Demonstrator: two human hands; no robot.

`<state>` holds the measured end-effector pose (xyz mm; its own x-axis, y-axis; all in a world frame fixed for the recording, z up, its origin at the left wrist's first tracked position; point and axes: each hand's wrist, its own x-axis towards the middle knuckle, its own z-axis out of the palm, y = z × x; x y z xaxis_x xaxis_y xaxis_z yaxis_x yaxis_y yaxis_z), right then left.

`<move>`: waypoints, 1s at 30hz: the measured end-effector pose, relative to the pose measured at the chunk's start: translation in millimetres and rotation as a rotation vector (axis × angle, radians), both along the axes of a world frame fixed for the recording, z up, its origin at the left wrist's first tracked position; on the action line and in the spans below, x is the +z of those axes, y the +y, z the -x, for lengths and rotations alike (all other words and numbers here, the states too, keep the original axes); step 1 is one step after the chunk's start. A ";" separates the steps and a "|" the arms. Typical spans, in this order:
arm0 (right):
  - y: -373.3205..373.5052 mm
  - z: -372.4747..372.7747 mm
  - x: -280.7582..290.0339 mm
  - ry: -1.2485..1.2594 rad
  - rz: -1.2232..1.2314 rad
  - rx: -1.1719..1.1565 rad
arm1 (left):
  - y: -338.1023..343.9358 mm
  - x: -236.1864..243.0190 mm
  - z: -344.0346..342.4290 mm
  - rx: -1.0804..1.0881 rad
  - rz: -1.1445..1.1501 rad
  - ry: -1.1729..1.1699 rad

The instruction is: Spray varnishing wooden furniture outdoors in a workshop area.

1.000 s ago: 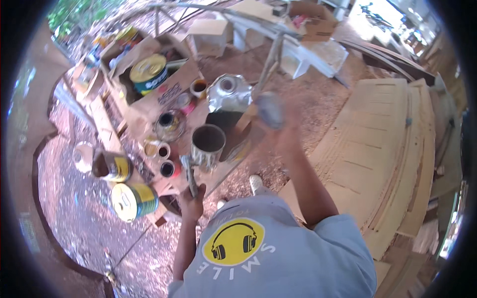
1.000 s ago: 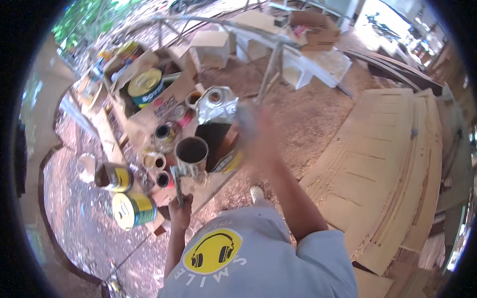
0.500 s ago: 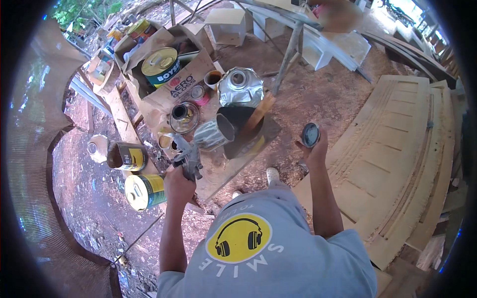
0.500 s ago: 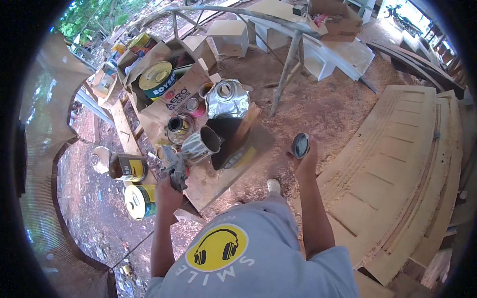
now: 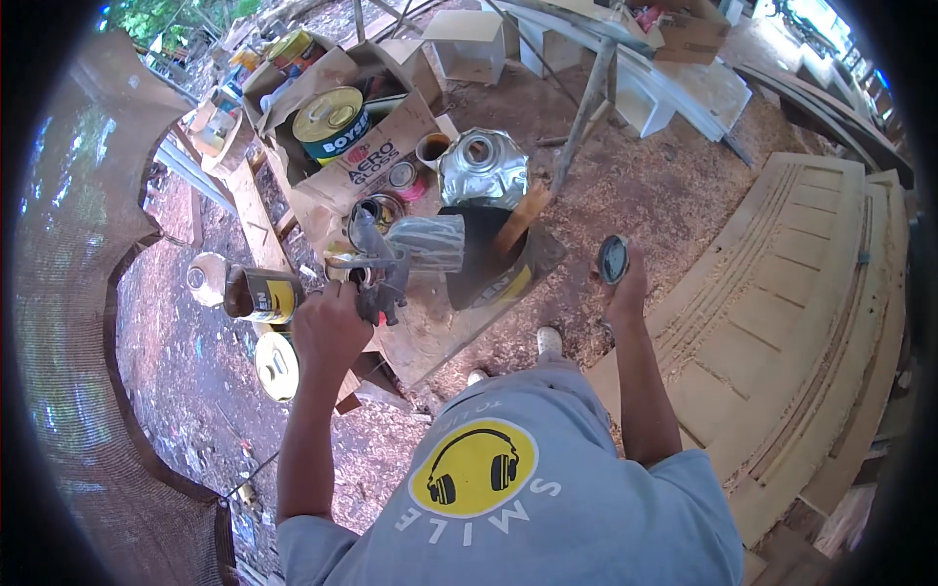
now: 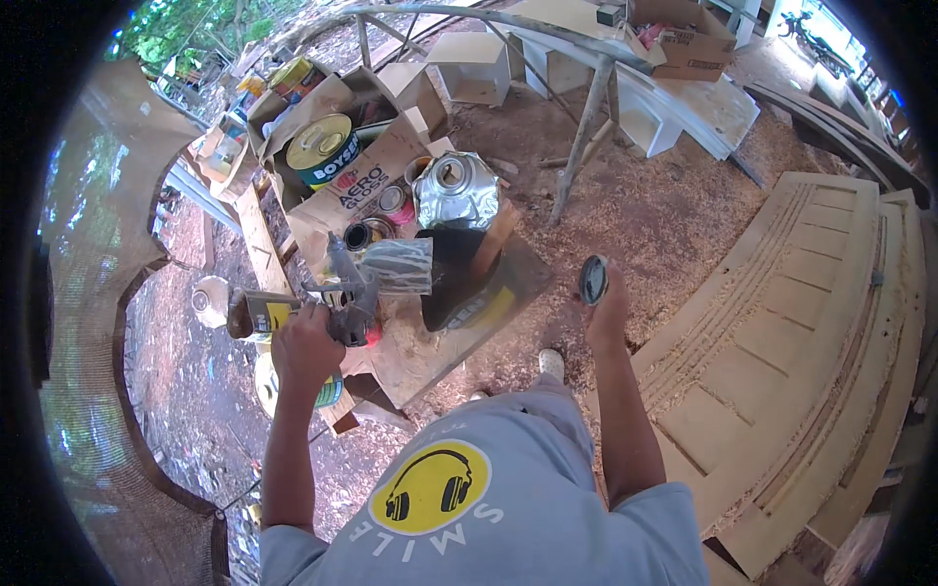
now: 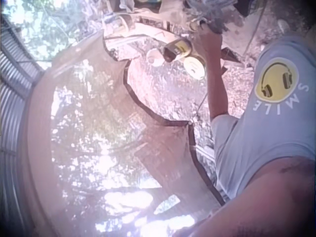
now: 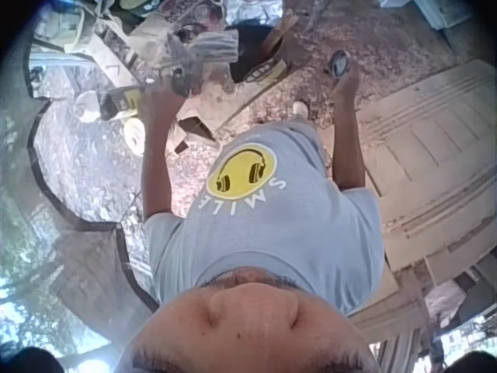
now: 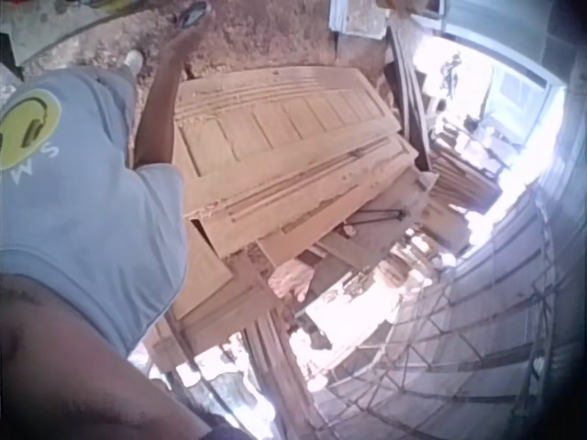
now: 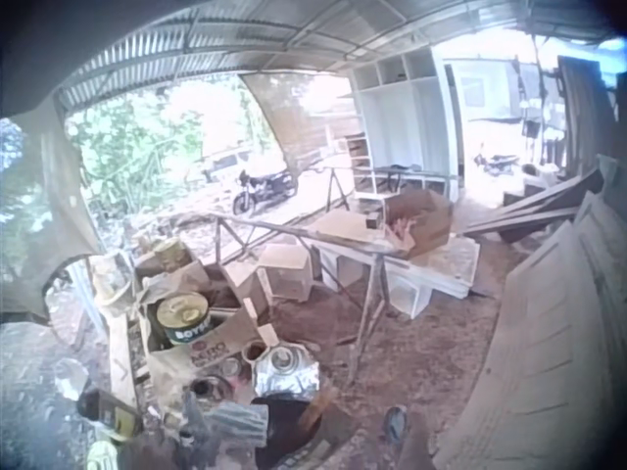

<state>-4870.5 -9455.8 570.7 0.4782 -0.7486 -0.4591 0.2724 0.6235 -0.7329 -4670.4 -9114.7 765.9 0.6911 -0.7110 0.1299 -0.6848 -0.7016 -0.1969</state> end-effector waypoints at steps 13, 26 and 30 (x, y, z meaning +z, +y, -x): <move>-48.5 35.2 -72.5 0.481 0.024 -0.032 | -31.7 25.6 -7.0 -0.155 -0.101 -0.166; -73.2 137.3 -162.1 0.879 -0.120 -0.061 | -25.4 35.8 -17.4 -0.228 -0.177 -0.210; -76.1 167.6 -182.6 0.944 -0.197 -0.079 | -26.4 32.2 -17.8 -0.221 -0.159 -0.279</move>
